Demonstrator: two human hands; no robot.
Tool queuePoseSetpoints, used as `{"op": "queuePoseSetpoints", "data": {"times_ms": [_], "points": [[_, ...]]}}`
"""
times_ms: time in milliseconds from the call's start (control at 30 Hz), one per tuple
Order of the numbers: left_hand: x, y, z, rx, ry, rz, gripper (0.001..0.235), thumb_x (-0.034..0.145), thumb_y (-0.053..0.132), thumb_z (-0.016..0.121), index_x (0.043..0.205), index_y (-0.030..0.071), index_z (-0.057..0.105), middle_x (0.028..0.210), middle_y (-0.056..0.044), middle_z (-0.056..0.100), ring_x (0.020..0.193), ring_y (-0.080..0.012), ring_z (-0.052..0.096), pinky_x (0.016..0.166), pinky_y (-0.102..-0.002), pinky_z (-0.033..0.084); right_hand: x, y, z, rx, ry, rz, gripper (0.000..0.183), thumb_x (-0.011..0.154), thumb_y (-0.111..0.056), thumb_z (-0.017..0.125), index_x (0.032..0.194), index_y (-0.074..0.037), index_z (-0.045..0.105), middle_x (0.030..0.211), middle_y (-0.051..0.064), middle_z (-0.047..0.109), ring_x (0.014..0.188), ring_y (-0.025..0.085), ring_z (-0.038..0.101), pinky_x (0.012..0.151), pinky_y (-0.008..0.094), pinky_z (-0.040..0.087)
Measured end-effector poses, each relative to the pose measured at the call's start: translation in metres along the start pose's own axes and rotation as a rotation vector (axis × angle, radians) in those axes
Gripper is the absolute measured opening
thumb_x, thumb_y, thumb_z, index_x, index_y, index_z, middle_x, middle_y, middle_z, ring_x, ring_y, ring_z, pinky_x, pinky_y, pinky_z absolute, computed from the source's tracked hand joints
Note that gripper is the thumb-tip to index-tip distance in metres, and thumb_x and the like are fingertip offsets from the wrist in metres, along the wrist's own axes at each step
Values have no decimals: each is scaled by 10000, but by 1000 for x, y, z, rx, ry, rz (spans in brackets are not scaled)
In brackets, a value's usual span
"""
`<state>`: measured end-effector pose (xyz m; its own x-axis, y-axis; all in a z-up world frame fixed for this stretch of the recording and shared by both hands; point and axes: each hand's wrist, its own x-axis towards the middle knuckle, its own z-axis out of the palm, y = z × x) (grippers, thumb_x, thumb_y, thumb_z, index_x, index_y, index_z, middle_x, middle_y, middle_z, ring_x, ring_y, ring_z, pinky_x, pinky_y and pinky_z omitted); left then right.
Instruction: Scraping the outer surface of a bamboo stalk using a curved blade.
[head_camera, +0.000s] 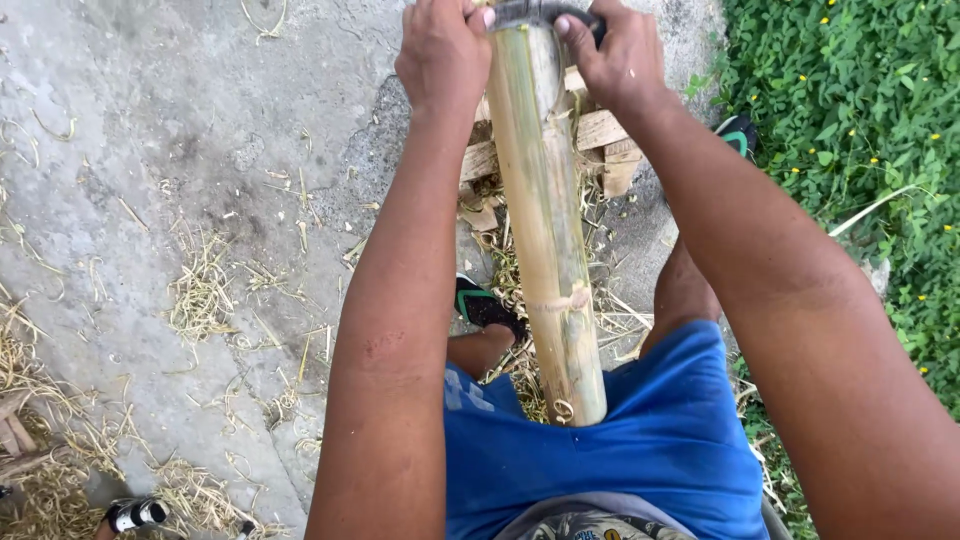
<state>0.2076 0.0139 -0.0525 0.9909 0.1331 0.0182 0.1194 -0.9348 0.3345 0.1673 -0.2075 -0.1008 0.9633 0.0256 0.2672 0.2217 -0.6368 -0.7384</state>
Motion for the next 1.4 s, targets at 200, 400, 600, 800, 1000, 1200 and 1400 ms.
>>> {"op": "queuePoseSetpoints", "data": {"times_ms": [200,400,600,800,1000,1200,1400], "points": [[-68,4,-22,-38,-40,120,217,880,270,755,900,134,587,927,-6,612,818,-183,604,582,-327,533,-53,-31,-22,57,-309,426,521,1075,-565,587,878,-86,648,585,34,575,435,164,491,406,434,378],[-142,14,-44,-6,-50,112,234,884,291,769,864,139,592,917,12,615,835,-178,600,617,-358,512,-124,-47,-38,65,-293,389,486,1063,-504,616,844,-71,637,523,44,553,412,134,480,400,419,377],[-202,23,-58,22,-98,157,208,857,252,764,869,128,597,954,-11,612,849,-204,603,598,-364,515,-192,-60,-54,126,-233,384,425,1037,-428,672,888,-30,647,534,116,555,458,223,535,481,445,418],[-304,4,-59,9,-328,80,145,886,168,710,923,95,590,908,-25,599,861,-206,611,627,-349,549,-280,-79,-81,153,-334,462,436,994,-440,670,897,-16,639,548,173,540,467,312,541,525,453,443],[-346,12,-89,-82,-453,-32,165,881,219,741,939,82,670,942,-101,669,899,-308,667,766,-490,542,-318,-79,-99,106,-664,570,538,930,-553,674,913,-16,717,597,210,616,566,333,629,594,486,494],[-250,19,-56,-28,-357,-60,183,923,260,720,905,90,654,927,-49,642,857,-213,634,657,-372,549,-223,-49,-72,65,-448,471,586,942,-601,641,1006,-27,737,564,173,570,537,331,594,554,498,455],[-113,22,-38,95,-40,123,136,883,238,744,901,132,659,986,-32,629,906,-213,611,663,-362,545,-95,-27,-28,215,-302,444,558,960,-584,656,1039,-37,731,510,92,532,455,176,486,455,423,374]]}}
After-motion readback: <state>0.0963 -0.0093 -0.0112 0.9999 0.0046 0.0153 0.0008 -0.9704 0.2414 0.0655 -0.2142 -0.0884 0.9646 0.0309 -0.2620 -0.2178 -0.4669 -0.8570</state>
